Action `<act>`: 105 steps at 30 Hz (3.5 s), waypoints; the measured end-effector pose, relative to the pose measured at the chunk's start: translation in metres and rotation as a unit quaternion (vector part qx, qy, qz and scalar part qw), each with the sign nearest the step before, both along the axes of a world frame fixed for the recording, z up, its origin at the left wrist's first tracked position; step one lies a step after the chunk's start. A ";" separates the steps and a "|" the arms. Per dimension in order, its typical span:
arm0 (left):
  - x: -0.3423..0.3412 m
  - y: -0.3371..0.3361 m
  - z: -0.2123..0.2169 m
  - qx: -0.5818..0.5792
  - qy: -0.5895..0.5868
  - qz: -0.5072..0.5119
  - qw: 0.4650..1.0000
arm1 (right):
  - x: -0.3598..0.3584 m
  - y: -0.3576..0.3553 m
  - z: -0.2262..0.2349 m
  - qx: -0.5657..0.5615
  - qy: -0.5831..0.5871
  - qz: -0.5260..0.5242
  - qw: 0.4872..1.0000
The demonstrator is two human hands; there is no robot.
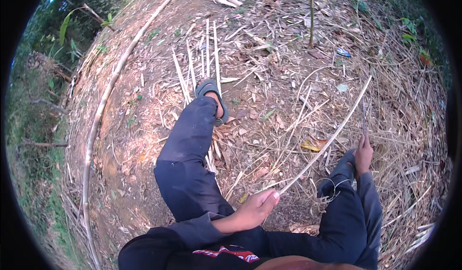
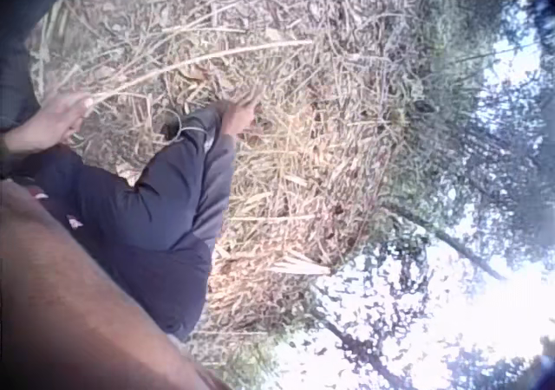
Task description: The person sits on the ground and uses a machete to shave and split thin bamboo strips. They hold the bamboo with one hand and repeatedly strike it with the machete to remove the outer layer and separate the pieces.
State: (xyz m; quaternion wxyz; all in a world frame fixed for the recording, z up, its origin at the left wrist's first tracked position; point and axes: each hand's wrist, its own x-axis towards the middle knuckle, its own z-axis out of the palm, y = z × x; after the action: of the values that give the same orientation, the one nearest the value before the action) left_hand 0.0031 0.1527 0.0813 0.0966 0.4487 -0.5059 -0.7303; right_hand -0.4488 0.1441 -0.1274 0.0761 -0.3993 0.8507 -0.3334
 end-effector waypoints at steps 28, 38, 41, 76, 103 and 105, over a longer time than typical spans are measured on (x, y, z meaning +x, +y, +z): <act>0.006 -0.105 0.113 -0.257 0.166 0.141 0.941 | 0.239 -0.126 0.328 -0.230 0.233 0.526 0.785; -0.004 -0.058 0.041 -0.400 0.073 0.083 0.910 | 0.248 -0.059 0.272 -0.185 0.263 0.551 0.770; -0.008 -0.054 0.041 -0.391 0.050 0.046 0.918 | 0.242 -0.046 0.271 -0.150 0.240 0.550 0.786; 0.012 -0.037 0.078 0.140 0.177 0.099 0.969 | 0.191 -0.040 0.253 -0.184 0.200 0.396 0.877; 0.006 -0.026 0.078 0.183 0.159 0.080 0.967 | 0.092 -0.049 0.208 -0.151 0.033 0.047 0.987; 0.001 -0.026 0.077 0.150 0.154 0.093 0.972 | 0.114 -0.039 0.208 -0.212 0.047 0.145 0.965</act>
State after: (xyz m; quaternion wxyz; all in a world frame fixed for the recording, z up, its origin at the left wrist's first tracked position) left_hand 0.0040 0.1270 0.1587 0.1722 0.3853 -0.3255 -0.8461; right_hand -0.3349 0.1052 0.0809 -0.0029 -0.5407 0.6963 -0.4720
